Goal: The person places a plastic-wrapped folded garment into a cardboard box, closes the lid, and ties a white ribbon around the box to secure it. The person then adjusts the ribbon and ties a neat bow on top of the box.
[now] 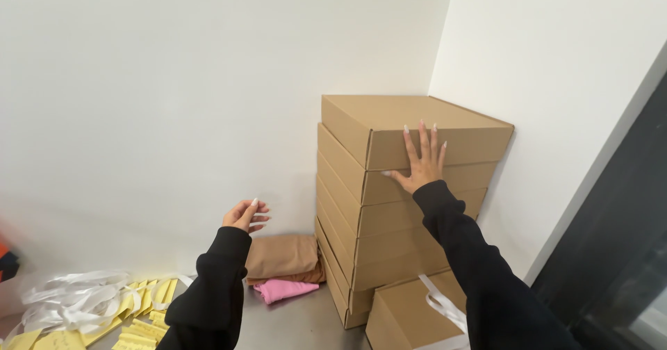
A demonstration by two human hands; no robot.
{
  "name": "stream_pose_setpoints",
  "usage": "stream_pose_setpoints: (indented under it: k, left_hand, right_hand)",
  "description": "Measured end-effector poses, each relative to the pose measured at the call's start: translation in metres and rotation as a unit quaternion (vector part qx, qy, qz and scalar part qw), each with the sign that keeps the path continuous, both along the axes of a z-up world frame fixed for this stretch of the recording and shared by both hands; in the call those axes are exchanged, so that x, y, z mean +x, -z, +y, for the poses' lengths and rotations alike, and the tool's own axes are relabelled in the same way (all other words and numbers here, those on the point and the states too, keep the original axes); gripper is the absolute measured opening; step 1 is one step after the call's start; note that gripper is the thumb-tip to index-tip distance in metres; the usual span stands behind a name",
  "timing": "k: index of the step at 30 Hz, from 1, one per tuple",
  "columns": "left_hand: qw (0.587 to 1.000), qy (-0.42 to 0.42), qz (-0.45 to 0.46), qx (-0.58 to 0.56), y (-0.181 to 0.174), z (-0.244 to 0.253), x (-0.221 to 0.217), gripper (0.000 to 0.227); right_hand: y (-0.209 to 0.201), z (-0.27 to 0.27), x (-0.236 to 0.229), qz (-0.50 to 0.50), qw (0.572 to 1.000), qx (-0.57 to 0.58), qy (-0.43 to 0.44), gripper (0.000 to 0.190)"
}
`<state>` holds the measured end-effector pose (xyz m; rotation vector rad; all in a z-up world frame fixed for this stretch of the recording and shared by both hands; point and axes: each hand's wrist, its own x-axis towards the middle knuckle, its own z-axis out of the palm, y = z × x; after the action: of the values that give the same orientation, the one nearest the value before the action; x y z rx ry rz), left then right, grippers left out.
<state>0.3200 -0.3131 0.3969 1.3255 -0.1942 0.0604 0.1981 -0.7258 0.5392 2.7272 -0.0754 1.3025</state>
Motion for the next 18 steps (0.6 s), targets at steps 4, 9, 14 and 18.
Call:
stream_pose_setpoints:
  k: [4, 9, 14, 18]
  left_hand:
    - [1.000, -0.015, 0.011, 0.001, -0.001, -0.001, 0.003, 0.021]
    - [0.999, -0.039, 0.002, -0.015, -0.004, -0.004, 0.005, 0.021]
    - [0.999, -0.042, 0.008, -0.030, 0.000, -0.007, 0.008, 0.021]
    - [0.998, -0.033, 0.011, -0.055, -0.014, -0.004, -0.018, 0.024]
  right_hand:
    - [-0.008, -0.030, 0.020, -0.051, 0.996, -0.068, -0.008, 0.116]
    - [-0.017, -0.068, 0.040, -0.115, 0.978, -0.173, -0.010, 0.138]
    - [-0.007, -0.061, 0.040, -0.197, 0.964, -0.175, -0.049, 0.131]
    - [0.017, -0.056, 0.066, -0.377, 0.892, -0.232, -0.089, 0.099]
